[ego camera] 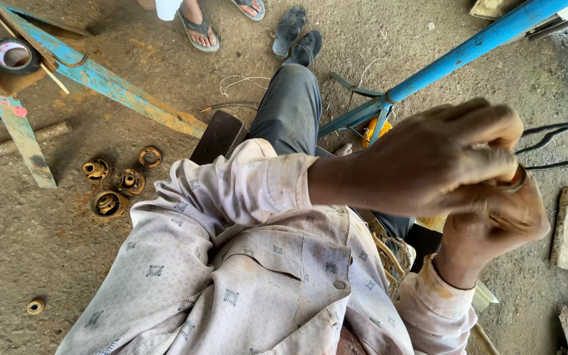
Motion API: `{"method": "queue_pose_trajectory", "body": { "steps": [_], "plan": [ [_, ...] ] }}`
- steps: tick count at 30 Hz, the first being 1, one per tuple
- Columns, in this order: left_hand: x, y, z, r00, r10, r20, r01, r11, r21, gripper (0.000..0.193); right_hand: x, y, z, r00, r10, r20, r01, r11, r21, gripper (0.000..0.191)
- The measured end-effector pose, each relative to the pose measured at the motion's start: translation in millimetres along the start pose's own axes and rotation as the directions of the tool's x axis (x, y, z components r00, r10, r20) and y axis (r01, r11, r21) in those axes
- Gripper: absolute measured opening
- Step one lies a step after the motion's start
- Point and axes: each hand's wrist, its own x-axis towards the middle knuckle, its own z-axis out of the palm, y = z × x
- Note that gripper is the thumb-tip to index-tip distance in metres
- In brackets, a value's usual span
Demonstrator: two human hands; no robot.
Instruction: The person strips the insulation from a black wire, twists the exposed strands, and wraps the connection with electrical tape. They repeat the taping process to secure the joint.
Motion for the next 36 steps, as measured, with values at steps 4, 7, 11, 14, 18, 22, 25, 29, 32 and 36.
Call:
{"method": "queue_pose_trajectory", "body": {
  "steps": [4,7,11,14,18,22,25,29,32,36],
  "plan": [
    [-8,16,-3,0.989,-0.119,0.087,0.111,0.990,0.084,0.034,-1,5,2,0.993,-0.121,-0.010,0.115,0.961,-0.251,0.031],
    [-9,20,-9,0.967,-0.205,0.152,0.208,0.978,-0.003,0.034,4,-6,9,0.989,-0.148,-0.026,0.133,0.945,-0.298,0.035],
    [-4,27,-21,0.977,-0.178,0.113,0.182,0.983,-0.028,0.028,8,-28,18,0.988,-0.156,0.009,0.151,0.941,-0.304,0.038],
    [2,34,-33,0.977,-0.137,0.165,0.152,0.985,-0.083,0.027,5,-40,16,0.995,-0.097,0.015,0.097,0.963,-0.253,0.041],
    [5,43,-49,0.957,-0.079,0.280,0.098,0.994,-0.054,0.022,0,-48,5,0.999,-0.045,0.025,0.050,0.946,-0.322,0.028],
    [1,47,-56,0.906,-0.113,0.409,0.129,0.992,-0.011,0.027,-3,-51,-3,1.000,-0.015,-0.017,0.010,0.964,-0.267,0.005],
    [-3,47,-59,0.897,-0.127,0.424,0.120,0.992,0.043,0.033,-6,-52,-4,0.999,-0.031,0.010,0.033,0.978,-0.207,0.008],
    [-7,43,-63,0.869,-0.191,0.456,0.173,0.982,0.082,0.018,-12,-45,-6,0.997,-0.006,0.079,0.016,0.991,-0.133,0.010],
    [-9,33,-63,0.868,-0.199,0.455,0.161,0.980,0.121,0.014,-15,-40,-10,0.992,0.038,0.118,-0.026,0.994,-0.103,0.012],
    [-11,8,-55,0.914,-0.081,0.397,0.030,0.991,0.133,0.008,-14,-37,-11,0.981,0.124,0.150,-0.138,0.987,0.087,0.016]
  ]
}}
